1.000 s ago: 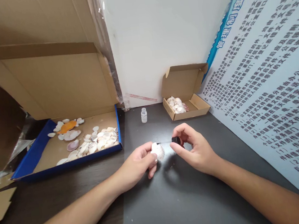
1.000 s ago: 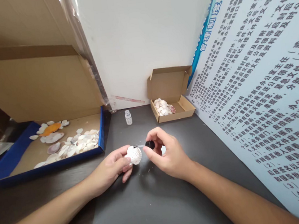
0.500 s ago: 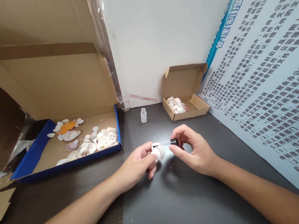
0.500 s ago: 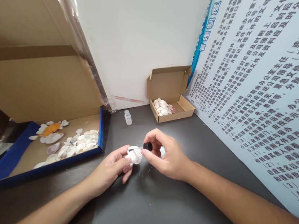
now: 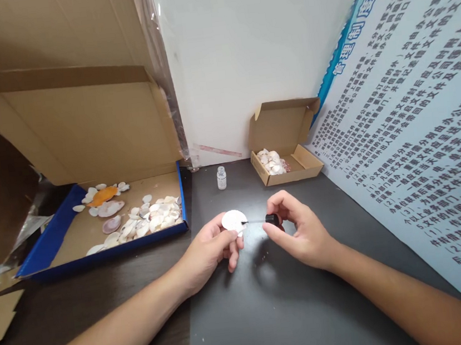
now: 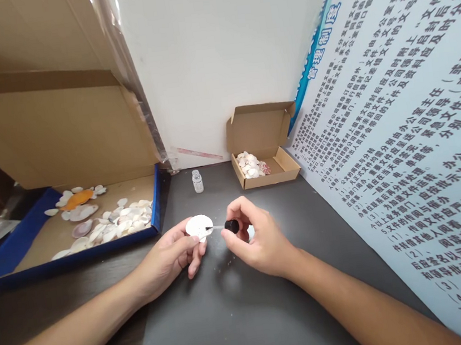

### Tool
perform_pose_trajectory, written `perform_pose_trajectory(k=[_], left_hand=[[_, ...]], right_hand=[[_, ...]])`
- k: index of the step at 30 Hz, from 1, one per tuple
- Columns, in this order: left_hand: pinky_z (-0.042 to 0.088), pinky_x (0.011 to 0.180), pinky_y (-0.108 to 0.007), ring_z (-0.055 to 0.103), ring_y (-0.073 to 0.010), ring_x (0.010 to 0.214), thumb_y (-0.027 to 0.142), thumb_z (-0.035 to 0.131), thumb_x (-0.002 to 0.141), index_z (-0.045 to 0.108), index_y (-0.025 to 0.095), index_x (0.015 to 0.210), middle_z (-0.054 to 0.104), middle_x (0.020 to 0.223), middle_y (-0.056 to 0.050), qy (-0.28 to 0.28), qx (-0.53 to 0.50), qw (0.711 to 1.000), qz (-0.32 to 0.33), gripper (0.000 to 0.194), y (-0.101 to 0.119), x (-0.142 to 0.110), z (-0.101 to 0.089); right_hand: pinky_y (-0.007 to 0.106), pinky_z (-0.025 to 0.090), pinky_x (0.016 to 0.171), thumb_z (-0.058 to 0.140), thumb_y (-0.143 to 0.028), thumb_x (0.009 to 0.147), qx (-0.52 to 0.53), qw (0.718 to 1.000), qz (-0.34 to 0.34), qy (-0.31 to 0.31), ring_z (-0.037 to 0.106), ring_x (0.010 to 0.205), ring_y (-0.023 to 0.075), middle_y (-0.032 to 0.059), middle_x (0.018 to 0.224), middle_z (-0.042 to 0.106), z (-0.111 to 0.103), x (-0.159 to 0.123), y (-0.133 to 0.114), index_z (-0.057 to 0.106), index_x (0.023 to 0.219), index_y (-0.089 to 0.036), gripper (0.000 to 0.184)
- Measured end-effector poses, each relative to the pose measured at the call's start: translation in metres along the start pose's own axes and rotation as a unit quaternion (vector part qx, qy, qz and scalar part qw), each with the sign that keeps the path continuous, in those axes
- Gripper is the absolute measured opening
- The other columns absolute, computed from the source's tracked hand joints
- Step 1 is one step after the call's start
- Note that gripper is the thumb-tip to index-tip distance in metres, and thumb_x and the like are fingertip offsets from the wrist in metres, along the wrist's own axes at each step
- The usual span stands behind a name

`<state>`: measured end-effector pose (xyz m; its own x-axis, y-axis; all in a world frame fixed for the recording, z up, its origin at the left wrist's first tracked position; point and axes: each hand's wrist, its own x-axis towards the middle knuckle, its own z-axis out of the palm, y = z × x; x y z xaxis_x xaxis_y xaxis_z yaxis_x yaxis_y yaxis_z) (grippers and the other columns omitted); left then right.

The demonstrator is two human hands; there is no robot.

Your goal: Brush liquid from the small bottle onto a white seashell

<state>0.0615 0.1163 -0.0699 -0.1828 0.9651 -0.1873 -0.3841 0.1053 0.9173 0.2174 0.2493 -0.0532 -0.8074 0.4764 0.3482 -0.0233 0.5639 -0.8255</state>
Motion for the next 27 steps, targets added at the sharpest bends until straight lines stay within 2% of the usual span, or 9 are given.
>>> perform_pose_trajectory(k=[4,7,9,13,17,20,22,27], left_hand=[[0.041,0.043,-0.018,0.047,-0.004,0.041,0.026,0.059,0.083,0.052,0.016,0.091,0.057,0.069,0.004,-0.002,0.001,1.0,-0.001,0.015,-0.0008,-0.0001,-0.0001],[0.041,0.043,-0.017,0.047,-0.0041,0.042,0.027,0.06,0.083,0.051,0.016,0.092,0.057,0.069,0.004,-0.004,0.005,1.0,-0.002,0.016,-0.0004,-0.0002,-0.0002],[0.041,0.044,-0.017,0.047,-0.0038,0.042,0.027,0.059,0.083,0.051,0.016,0.092,0.057,0.069,0.004,-0.002,0.01,1.0,0.001,0.015,0.0,-0.0001,0.0],[0.041,0.044,-0.017,0.047,-0.0034,0.042,0.024,0.058,0.083,0.051,0.016,0.092,0.056,0.069,0.005,-0.009,0.014,1.0,0.003,0.014,0.0003,-0.0001,0.0006],[0.042,0.044,-0.017,0.047,-0.0034,0.043,0.024,0.059,0.083,0.05,0.016,0.09,0.055,0.069,0.005,-0.01,0.012,1.0,0.006,0.014,0.0001,-0.0005,0.0006],[0.042,0.044,-0.017,0.047,-0.0033,0.042,0.024,0.059,0.083,0.05,0.016,0.089,0.055,0.069,0.005,-0.01,0.017,1.0,0.008,0.014,-0.0005,-0.0004,0.0001],[0.041,0.043,-0.017,0.047,-0.0033,0.042,0.024,0.059,0.083,0.05,0.016,0.089,0.055,0.069,0.005,-0.007,0.017,1.0,0.006,0.014,-0.0011,0.0002,-0.0003],[0.041,0.043,-0.017,0.047,-0.0033,0.042,0.024,0.059,0.083,0.049,0.016,0.087,0.056,0.069,0.005,-0.007,0.015,1.0,0.008,0.013,-0.0016,0.0015,-0.0005]], right_hand=[[0.025,0.041,0.055,0.058,-0.021,0.085,0.002,1.0,0.003,0.024,0.044,0.059,0.0111,-0.0045,0.07,0.043,-0.0002,-0.0007,0.0014,0.044,0.089,-0.023,0.014],[0.025,0.042,0.057,0.058,-0.022,0.086,0.017,1.0,-0.014,0.003,0.046,0.061,0.0112,-0.0037,0.073,0.046,0.0004,-0.0004,0.0018,0.045,0.091,-0.023,0.014],[0.025,0.041,0.056,0.059,-0.021,0.085,0.001,1.0,-0.002,-0.002,0.046,0.06,0.0109,-0.0038,0.074,0.046,0.0006,0.0002,0.0018,0.045,0.091,-0.023,0.015],[0.024,0.04,0.055,0.058,-0.021,0.085,-0.002,1.0,-0.003,0.031,0.043,0.059,0.0104,-0.0044,0.072,0.043,-0.0007,0.0006,0.0015,0.045,0.09,-0.023,0.014],[0.024,0.041,0.056,0.057,-0.022,0.085,0.006,1.0,-0.017,0.001,0.044,0.06,0.0104,-0.0035,0.075,0.045,-0.0016,-0.0006,0.0017,0.046,0.09,-0.022,0.013],[0.024,0.039,0.055,0.059,-0.019,0.083,-0.017,1.0,0.004,0.016,0.041,0.058,0.0102,-0.0051,0.069,0.041,-0.0017,-0.0004,0.0019,0.046,0.088,-0.022,0.014],[0.024,0.04,0.055,0.057,-0.019,0.083,-0.001,1.0,-0.006,0.024,0.042,0.059,0.0103,-0.005,0.07,0.041,-0.0018,0.0002,0.0017,0.046,0.089,-0.023,0.013],[0.025,0.041,0.057,0.058,-0.018,0.083,0.003,1.0,-0.004,-0.017,0.044,0.059,0.01,-0.0048,0.072,0.043,-0.0012,0.0006,0.001,0.046,0.088,-0.022,0.015]])
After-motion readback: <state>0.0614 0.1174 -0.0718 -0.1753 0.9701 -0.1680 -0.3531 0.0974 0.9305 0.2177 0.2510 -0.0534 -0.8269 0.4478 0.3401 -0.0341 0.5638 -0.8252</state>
